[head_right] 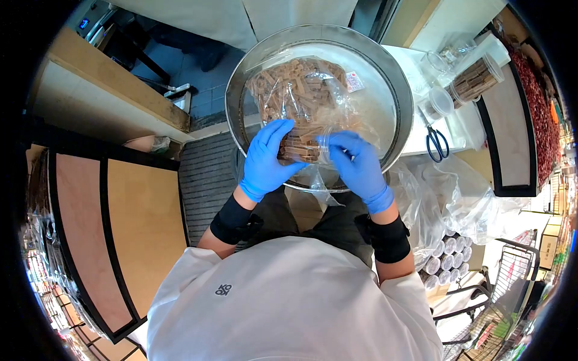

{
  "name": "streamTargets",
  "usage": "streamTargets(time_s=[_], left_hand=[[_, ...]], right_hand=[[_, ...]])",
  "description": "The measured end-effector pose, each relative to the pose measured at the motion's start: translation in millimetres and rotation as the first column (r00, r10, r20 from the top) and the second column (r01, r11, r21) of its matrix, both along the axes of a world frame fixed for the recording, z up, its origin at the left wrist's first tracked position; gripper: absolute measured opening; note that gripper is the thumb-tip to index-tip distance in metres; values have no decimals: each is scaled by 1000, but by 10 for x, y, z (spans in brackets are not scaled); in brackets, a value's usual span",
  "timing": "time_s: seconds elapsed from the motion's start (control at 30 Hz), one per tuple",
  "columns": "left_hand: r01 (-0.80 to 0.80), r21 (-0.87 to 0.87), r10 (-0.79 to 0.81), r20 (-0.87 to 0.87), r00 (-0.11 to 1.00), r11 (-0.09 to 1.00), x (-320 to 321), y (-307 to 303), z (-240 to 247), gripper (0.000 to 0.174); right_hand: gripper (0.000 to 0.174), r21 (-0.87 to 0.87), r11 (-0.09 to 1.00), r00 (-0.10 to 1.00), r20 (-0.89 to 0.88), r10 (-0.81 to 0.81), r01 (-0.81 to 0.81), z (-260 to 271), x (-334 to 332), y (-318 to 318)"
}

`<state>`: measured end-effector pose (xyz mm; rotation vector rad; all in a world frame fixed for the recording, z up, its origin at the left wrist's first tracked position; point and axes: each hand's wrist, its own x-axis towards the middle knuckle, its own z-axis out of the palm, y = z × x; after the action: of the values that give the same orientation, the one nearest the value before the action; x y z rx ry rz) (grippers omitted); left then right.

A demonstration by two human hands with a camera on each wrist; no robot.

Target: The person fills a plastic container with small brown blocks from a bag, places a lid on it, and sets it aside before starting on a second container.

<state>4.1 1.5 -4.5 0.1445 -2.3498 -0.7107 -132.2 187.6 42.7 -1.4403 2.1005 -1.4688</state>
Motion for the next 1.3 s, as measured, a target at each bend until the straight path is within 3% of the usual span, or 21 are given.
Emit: streamTargets(time_s=[0.03, 0.1, 0.23, 0.4, 0.6, 0.83, 0.9, 1.03, 1.1, 1.2, 1.3], left_hand=[[1, 3, -1, 0, 1000, 1000, 1, 1, 0, 85], [-3, 8, 3, 1, 1000, 1000, -1, 5, 4, 86], [-5, 20, 5, 6, 1000, 1000, -1, -2, -8, 86], [-12, 15, 12, 2, 1000, 1000, 4, 0, 15, 86], [-7, 11, 7, 16, 1000, 1000, 5, 8, 15, 86], [-5, -22, 5, 14, 1000, 1000, 2, -2, -9, 86], [-5, -23, 5, 22, 1000, 1000, 5, 2, 9, 86], [3, 3, -3, 17, 1000, 1000, -1, 2, 32, 86], [4, 3, -4, 16, 1000, 1000, 0, 5, 15, 85], [3, -7, -3, 16, 1000, 1000, -5, 0, 11, 85], [2, 1, -2, 20, 1000, 1000, 2, 1, 23, 85]], right_hand=[[24, -1, 1000, 1000, 0, 0, 0, -21, 8, -2], [22, -45, 977, 902, 394, -174, 208, -104, 41, -7], [20, -87, 981, 906, 406, -122, 171, -157, 78, -25], [21, -58, 989, 822, 563, -83, 140, 70, 107, 26], [33, 33, 998, 871, 487, -61, 52, 52, 59, 34], [44, 191, 974, 847, 532, 3, -124, 147, 43, 65], [45, 239, 960, 893, 450, 21, -143, 175, 28, 82], [42, 171, 982, 869, 495, -19, -76, 178, 19, 71], [38, 89, 992, 758, 652, 9, -89, 167, 22, 24], [33, 65, 992, 707, 707, 33, -112, 164, 26, 3], [28, 70, 996, 715, 699, -11, -53, 197, 32, 9]])
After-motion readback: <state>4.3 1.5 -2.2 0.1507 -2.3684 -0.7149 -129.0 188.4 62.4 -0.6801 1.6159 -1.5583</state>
